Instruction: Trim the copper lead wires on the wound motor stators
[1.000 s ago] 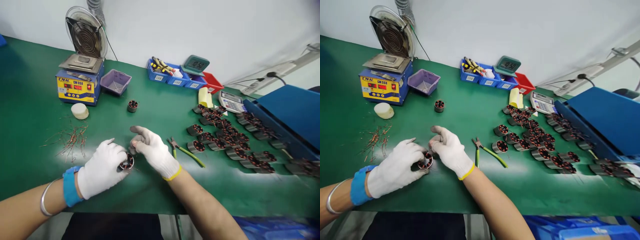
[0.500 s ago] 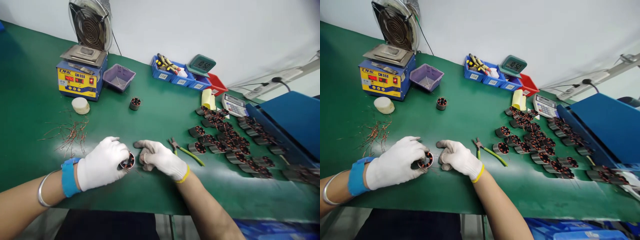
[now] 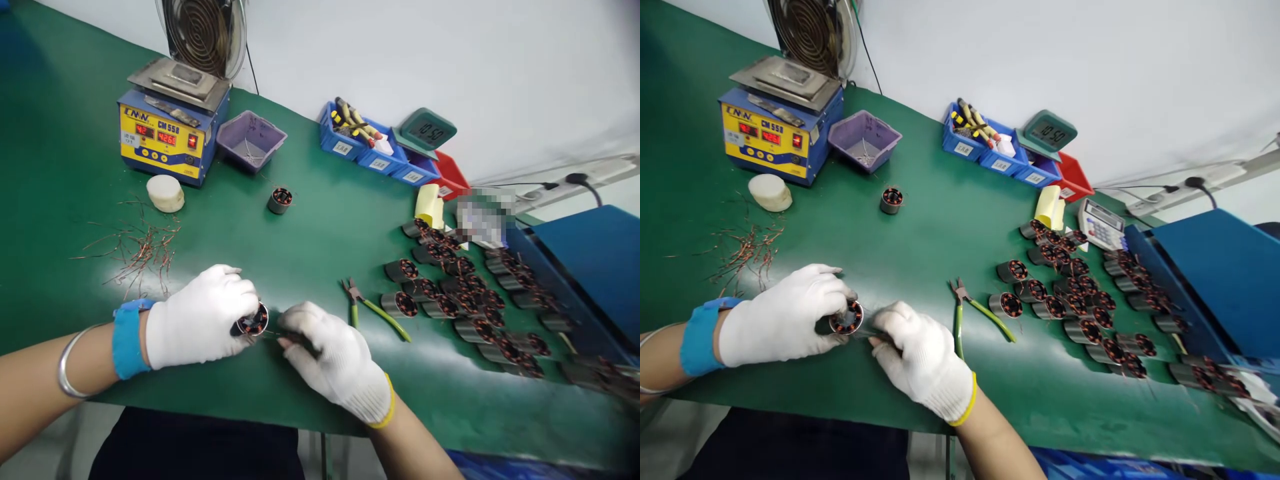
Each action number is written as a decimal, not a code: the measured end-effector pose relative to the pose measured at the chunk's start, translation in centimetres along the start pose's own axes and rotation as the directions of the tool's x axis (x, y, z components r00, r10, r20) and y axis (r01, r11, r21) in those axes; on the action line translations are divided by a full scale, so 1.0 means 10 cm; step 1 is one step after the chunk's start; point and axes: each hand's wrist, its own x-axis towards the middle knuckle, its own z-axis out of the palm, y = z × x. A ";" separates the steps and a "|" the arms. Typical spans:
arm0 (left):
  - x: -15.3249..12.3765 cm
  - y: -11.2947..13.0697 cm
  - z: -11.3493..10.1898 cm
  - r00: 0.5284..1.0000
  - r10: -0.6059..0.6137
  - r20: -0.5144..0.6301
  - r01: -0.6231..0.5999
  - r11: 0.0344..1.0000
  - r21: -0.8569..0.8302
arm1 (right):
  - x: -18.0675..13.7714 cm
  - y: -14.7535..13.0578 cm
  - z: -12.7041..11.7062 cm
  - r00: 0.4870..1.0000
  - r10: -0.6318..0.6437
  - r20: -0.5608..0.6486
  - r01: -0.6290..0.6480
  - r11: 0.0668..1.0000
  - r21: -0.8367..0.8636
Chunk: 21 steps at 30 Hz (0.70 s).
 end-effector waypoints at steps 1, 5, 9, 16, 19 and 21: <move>0.01 0.00 -0.01 1.000 0.002 0.010 -0.002 1.000 0.000 | 0.00 0.00 -0.01 0.998 0.053 -0.019 -0.053 0.999 -0.005; 0.05 0.04 -0.07 0.999 -0.012 0.040 0.012 1.000 -0.006 | 0.01 -0.04 0.00 0.991 0.132 0.015 -0.129 0.982 -0.137; 0.04 0.08 -0.08 0.997 -0.012 0.082 0.013 1.000 -0.011 | 0.06 -0.06 0.05 0.983 0.151 0.105 -0.147 0.988 -0.047; 0.00 0.04 -0.14 0.794 -0.490 0.360 0.588 0.471 -0.657 | 0.10 -0.09 0.00 0.983 0.175 -0.051 -0.141 0.905 0.401; 0.03 0.03 -0.21 0.723 -0.268 0.636 0.686 0.170 -0.708 | 0.11 -0.11 -0.01 0.986 0.111 -0.121 -0.055 0.917 0.394; 0.03 0.07 -0.22 0.736 -0.233 0.636 0.672 0.139 -0.727 | 0.11 -0.11 0.00 0.985 0.143 -0.096 -0.096 0.919 0.384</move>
